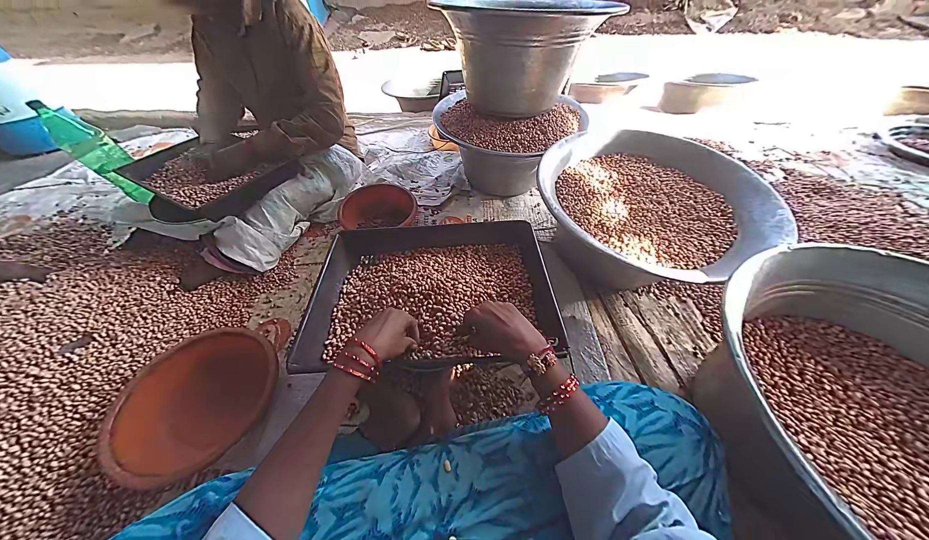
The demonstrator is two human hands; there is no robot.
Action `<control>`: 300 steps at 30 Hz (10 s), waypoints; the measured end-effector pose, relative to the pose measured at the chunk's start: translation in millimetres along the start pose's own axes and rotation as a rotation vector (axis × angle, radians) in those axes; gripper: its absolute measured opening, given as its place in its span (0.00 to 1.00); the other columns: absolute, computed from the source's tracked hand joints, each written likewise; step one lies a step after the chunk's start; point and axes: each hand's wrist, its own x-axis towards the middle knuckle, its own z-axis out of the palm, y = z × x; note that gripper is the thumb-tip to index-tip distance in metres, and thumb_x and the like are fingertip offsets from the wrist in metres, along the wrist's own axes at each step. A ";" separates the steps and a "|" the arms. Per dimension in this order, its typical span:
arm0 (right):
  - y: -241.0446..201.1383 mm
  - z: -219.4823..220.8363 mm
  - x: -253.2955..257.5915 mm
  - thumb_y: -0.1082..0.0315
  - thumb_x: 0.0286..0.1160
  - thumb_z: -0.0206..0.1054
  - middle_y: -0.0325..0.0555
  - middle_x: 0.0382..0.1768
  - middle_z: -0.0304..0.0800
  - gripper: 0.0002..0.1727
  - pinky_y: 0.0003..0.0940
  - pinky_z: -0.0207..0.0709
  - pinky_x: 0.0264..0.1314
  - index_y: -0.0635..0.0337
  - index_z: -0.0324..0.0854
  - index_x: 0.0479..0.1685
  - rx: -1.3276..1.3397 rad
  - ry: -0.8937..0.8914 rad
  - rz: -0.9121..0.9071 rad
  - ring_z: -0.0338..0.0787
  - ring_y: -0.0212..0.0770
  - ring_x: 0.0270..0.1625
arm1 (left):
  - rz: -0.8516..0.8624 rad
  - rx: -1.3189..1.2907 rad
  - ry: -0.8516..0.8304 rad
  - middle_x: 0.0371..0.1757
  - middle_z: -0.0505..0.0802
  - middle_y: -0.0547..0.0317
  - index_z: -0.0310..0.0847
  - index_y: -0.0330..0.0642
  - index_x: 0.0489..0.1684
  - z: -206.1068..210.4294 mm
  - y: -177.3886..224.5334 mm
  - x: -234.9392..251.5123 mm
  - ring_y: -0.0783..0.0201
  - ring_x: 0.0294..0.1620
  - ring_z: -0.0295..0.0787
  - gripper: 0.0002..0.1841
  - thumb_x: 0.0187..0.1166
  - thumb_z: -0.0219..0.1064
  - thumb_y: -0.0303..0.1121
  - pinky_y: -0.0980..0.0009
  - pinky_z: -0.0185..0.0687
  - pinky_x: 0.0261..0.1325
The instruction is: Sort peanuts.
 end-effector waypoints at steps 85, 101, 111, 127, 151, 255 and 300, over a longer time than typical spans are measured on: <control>31.1 -0.4 4.3 0.61 0.81 0.66 0.62 0.54 0.92 0.15 0.65 0.75 0.63 0.63 0.90 0.53 0.002 0.085 0.185 0.89 0.64 0.61 | 0.386 -0.649 0.427 0.31 0.85 0.66 0.85 0.36 0.50 9.5 -8.3 8.0 0.77 0.25 0.73 0.11 0.82 0.57 0.27 0.77 0.70 0.33; 20.3 2.6 4.8 0.63 0.79 0.65 0.63 0.55 0.90 0.15 0.64 0.75 0.61 0.66 0.86 0.54 -0.054 0.013 0.179 0.88 0.63 0.62 | 0.252 -0.121 0.129 0.49 0.94 0.42 0.91 0.38 0.57 18.6 37.8 1.9 0.46 0.53 0.91 0.13 0.83 0.69 0.34 0.48 0.80 0.65; 22.1 3.2 5.9 0.63 0.79 0.65 0.65 0.54 0.90 0.16 0.66 0.74 0.61 0.68 0.85 0.52 -0.020 0.018 0.170 0.88 0.65 0.62 | 0.214 -0.427 0.426 0.39 0.90 0.52 0.85 0.35 0.55 -17.3 -23.1 -12.5 0.65 0.34 0.81 0.10 0.83 0.64 0.27 0.63 0.78 0.45; 60.8 -23.8 -19.7 0.65 0.79 0.70 0.56 0.49 0.93 0.11 0.60 0.77 0.62 0.61 0.91 0.49 0.244 0.221 0.232 0.90 0.56 0.57 | 0.382 -0.916 0.340 0.31 0.87 0.71 0.78 0.39 0.45 2.4 -25.1 7.9 0.82 0.22 0.78 0.08 0.79 0.52 0.23 0.85 0.73 0.26; 38.3 -10.6 -5.8 0.62 0.78 0.68 0.66 0.58 0.89 0.17 0.64 0.76 0.63 0.70 0.86 0.52 0.002 0.006 0.399 0.87 0.64 0.66 | -0.114 0.036 0.003 0.69 0.89 0.38 0.88 0.44 0.67 -0.5 22.5 0.1 0.39 0.75 0.82 0.16 0.86 0.65 0.37 0.40 0.72 0.77; 42.3 -26.4 -23.4 0.63 0.84 0.64 0.54 0.45 0.94 0.13 0.56 0.79 0.58 0.60 0.89 0.55 0.310 0.373 0.153 0.91 0.53 0.50 | 0.047 -0.073 0.028 0.52 0.94 0.39 0.91 0.35 0.56 -5.7 -18.2 9.8 0.45 0.57 0.90 0.13 0.82 0.72 0.34 0.47 0.77 0.70; 65.9 -17.1 -9.5 0.60 0.79 0.69 0.53 0.46 0.93 0.14 0.52 0.79 0.59 0.61 0.88 0.53 0.378 0.444 0.175 0.91 0.49 0.51 | 0.174 -0.138 0.688 0.55 0.93 0.37 0.93 0.39 0.52 14.4 10.6 5.1 0.39 0.58 0.91 0.13 0.81 0.61 0.23 0.41 0.83 0.62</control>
